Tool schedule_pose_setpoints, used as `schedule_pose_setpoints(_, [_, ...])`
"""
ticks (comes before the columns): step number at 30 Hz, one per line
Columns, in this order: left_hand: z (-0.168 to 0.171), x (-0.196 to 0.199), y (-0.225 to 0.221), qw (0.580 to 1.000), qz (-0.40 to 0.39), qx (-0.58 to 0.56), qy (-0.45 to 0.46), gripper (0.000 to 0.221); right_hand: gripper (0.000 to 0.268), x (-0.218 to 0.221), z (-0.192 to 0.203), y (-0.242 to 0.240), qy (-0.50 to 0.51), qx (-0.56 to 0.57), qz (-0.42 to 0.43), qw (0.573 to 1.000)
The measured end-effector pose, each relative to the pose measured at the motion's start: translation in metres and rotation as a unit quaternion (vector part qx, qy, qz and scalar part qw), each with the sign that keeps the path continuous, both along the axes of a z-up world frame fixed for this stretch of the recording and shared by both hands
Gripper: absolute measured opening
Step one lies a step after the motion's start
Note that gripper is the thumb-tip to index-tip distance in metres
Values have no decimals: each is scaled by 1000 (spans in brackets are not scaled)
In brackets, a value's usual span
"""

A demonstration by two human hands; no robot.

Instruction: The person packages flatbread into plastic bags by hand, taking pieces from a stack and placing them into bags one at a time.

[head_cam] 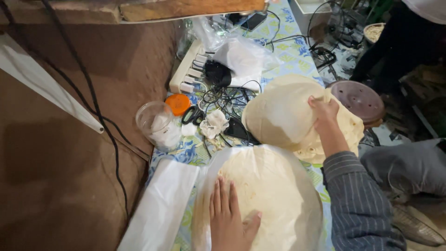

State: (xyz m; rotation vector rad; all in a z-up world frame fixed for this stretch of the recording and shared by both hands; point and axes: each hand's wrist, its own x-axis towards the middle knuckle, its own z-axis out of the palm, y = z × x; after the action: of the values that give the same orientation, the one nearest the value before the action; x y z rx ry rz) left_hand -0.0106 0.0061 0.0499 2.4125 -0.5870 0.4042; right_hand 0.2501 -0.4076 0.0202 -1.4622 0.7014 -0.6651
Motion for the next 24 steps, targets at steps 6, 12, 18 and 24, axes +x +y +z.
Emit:
schedule_pose_setpoints(6, [7, -2, 1, 1000, -5, -16, 18, 100, 32, -100, 116, -19, -90, -115, 75, 987])
schedule_pose_setpoints(12, [8, -2, 1, 999, 7, -24, -27, 96, 49, -246, 226, -12, -39, -271, 122, 954])
schedule_pose_setpoints(18, [9, -3, 1, 999, 3, -19, -35, 92, 61, -378, 211, 20, 143, -86, -20, 986])
schedule_pose_setpoints(24, [8, -2, 2, 999, 1, -3, -38, 91, 65, -441, -120, -98, 413, -370, 84, 828])
